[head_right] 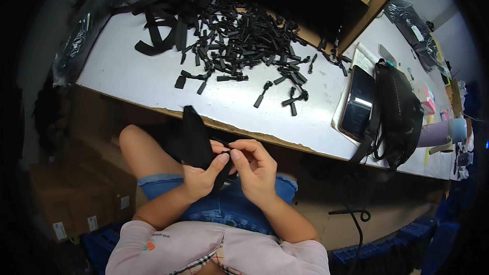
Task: The person sits on the floor and repeatedly picks up small black plastic clips from a table, attaching them to the ends of black fabric straps held in their left hand. The person works through a pile of loose clips, fastening them one by one to the strap ends.
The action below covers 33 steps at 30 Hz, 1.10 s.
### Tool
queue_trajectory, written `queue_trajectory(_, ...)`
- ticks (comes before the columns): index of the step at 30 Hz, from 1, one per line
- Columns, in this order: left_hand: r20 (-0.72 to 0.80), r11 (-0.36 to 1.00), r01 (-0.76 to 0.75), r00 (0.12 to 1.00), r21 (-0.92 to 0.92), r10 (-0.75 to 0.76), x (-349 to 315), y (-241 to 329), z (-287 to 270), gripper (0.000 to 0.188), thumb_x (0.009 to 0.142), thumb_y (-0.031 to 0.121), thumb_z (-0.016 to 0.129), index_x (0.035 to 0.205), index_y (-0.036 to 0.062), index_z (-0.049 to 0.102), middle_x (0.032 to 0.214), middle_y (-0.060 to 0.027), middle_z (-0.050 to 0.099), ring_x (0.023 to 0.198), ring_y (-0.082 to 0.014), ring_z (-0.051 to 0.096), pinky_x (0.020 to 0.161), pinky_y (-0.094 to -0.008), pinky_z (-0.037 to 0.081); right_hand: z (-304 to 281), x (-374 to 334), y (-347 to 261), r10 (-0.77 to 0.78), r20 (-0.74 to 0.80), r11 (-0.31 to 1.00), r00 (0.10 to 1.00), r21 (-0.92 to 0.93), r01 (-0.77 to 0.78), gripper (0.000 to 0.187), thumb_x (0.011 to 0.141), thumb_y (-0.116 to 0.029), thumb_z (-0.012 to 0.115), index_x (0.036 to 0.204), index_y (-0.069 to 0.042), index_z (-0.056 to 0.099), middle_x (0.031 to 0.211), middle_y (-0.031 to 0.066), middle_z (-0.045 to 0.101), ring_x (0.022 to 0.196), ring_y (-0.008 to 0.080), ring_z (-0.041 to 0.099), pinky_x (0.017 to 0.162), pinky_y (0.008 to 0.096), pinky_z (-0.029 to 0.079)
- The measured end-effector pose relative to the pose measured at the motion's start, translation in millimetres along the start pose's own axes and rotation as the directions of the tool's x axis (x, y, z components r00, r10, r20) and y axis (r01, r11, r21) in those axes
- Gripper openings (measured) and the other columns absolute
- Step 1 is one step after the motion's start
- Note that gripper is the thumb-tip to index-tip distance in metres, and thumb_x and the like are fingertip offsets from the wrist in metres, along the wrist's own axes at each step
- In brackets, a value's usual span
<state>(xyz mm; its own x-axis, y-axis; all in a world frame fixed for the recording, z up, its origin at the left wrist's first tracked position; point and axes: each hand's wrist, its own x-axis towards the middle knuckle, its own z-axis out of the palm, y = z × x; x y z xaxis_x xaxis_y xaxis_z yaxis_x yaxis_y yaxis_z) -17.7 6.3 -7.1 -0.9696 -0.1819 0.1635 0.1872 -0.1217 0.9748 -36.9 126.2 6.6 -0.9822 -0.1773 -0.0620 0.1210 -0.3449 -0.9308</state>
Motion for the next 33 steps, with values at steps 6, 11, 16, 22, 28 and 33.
queue_trajectory(6, -0.024, 0.997, 0.066, 0.997, -0.029, -0.067, 0, 2, 0, 0.009, 0.076, 0.001, 0.059, 0.085, 0.0003, 0.056, 0.082, -0.0044, 0.057, 0.075, -0.0093, 0.054, 0.066, -0.0219, 0.044, -7, 7, -5, -0.134, 0.033, 0.967, 0.99, -0.213, 0.138, 0.014, 0.077, 0.003, 0.055, 0.091, 0.002, 0.058, 0.086, 0.0062, 0.054, 0.069, 0.008, 0.052, 0.055, 0.0186, 0.045)
queue_trajectory(11, 0.035, 1.0, -0.02, 0.999, -0.008, 0.02, 3, 4, 1, 0.008, 0.076, 0.0, 0.058, 0.084, -0.0005, 0.056, 0.079, -0.006, 0.057, 0.072, -0.0106, 0.055, 0.063, -0.0222, 0.045, -12, 12, -21, -0.281, 0.292, 0.732, 0.914, -0.551, 0.401, 0.022, 0.07, 0.008, 0.058, 0.09, 0.0, 0.061, 0.079, 0.0081, 0.054, 0.062, 0.0106, 0.052, 0.052, 0.0194, 0.042)
queue_trajectory(16, 0.06, 0.998, -0.028, 0.998, 0.051, 0.025, 3, 6, 1, 0.008, 0.076, 0.001, 0.058, 0.083, -0.0009, 0.056, 0.076, -0.0076, 0.057, 0.067, -0.0117, 0.055, 0.059, -0.0234, 0.045, -10, 13, -26, -0.352, 0.334, 0.636, 0.874, -0.6, 0.486, 0.021, 0.067, 0.008, 0.059, 0.086, -0.001, 0.06, 0.077, 0.0091, 0.054, 0.061, 0.0129, 0.052, 0.051, 0.0214, 0.042)
queue_trajectory(22, 0.171, 0.961, -0.053, 0.985, 0.271, 0.006, 7, 14, -5, 0.008, 0.075, 0.0, 0.057, 0.083, -0.0011, 0.056, 0.075, -0.0065, 0.056, 0.064, -0.0105, 0.054, 0.054, -0.024, 0.043, -17, 14, -30, -0.371, 0.465, 0.478, 0.804, -0.647, 0.595, 0.021, 0.064, 0.01, 0.061, 0.081, -0.001, 0.058, 0.077, 0.0089, 0.054, 0.062, 0.0146, 0.052, 0.051, 0.0227, 0.041)
queue_trajectory(28, 0.201, 0.958, 0.01, 0.977, 0.288, -0.071, 10, 23, -9, 0.009, 0.076, 0.001, 0.057, 0.084, -0.0003, 0.055, 0.078, -0.0065, 0.057, 0.067, -0.0094, 0.055, 0.055, -0.024, 0.044, -15, 15, -29, -0.388, 0.507, 0.443, 0.77, -0.63, 0.638, 0.022, 0.063, 0.008, 0.062, 0.084, 0.0, 0.058, 0.077, 0.0098, 0.053, 0.064, 0.0196, 0.052, 0.053, 0.0252, 0.042)
queue_trajectory(33, 0.063, 0.95, 0.231, 0.973, -0.209, -0.222, 5, 15, -2, 0.017, 0.078, 0.002, 0.056, 0.095, 0.0009, 0.055, 0.081, -0.0019, 0.056, 0.072, -0.0072, 0.053, 0.065, -0.0212, 0.045, 0, 8, -11, -0.445, 0.182, 0.678, 0.877, -0.571, 0.463, 0.017, 0.07, 0.007, 0.06, 0.086, 0.002, 0.056, 0.076, 0.0077, 0.052, 0.061, 0.0118, 0.052, 0.052, 0.0213, 0.042)
